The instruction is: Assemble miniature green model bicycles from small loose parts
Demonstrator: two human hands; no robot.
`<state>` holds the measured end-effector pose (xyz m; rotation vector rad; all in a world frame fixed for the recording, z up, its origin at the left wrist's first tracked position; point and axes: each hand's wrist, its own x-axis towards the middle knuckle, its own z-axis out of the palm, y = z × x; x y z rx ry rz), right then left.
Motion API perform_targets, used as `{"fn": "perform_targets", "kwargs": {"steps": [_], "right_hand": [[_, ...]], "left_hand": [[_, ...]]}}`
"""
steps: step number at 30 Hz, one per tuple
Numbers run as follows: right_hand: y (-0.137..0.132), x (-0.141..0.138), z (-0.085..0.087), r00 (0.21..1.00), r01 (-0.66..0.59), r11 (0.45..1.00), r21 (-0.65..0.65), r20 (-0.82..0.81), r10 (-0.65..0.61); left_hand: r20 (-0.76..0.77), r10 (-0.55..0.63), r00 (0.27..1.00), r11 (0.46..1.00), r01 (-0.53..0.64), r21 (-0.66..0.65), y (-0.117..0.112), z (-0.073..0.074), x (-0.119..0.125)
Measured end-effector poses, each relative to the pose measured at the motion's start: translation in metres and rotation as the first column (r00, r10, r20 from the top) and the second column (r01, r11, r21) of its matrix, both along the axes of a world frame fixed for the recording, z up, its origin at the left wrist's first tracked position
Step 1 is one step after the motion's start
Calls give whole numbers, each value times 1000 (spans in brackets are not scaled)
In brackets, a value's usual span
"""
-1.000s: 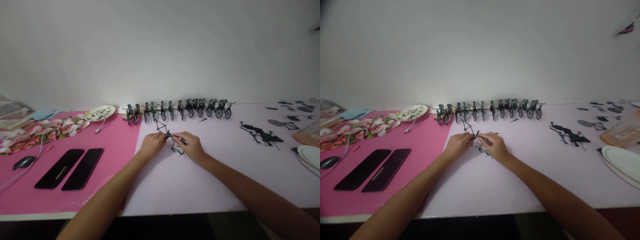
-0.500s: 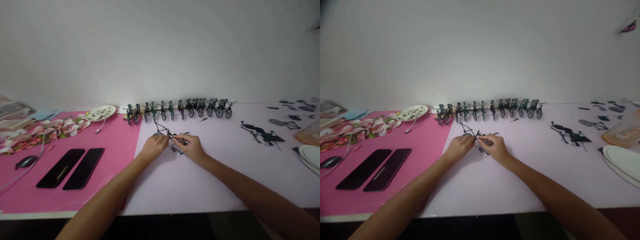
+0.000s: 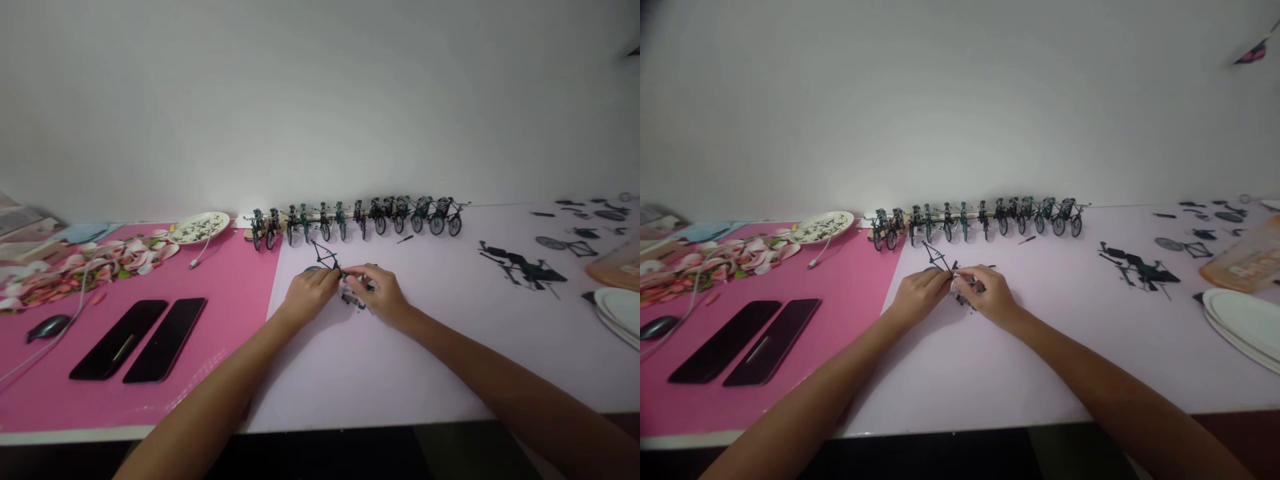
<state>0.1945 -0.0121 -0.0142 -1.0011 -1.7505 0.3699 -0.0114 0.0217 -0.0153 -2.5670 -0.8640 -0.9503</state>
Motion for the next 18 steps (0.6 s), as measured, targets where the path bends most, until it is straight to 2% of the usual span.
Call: {"fn": "perform_targets", "kwargs": {"steps": [4,7,13,18], "right_hand": [[-1,6,4,999,13,1000,-9,-47,-13],[1,9,5,997,47,999,3,-64,-46],[7,9,3,997,80,995,64,-15,-79],[9,9,3,997,78,989,126,17,-81]], "left_hand": [[244,-44,969,983,86,-162,0,1,-1],[343,-37,939,966,121,-227,-1,2,-2],[421,-43,906,979,122,-161,-3,3,-1],[444,-118,888,988,150,-38,-3,6,0]]}}
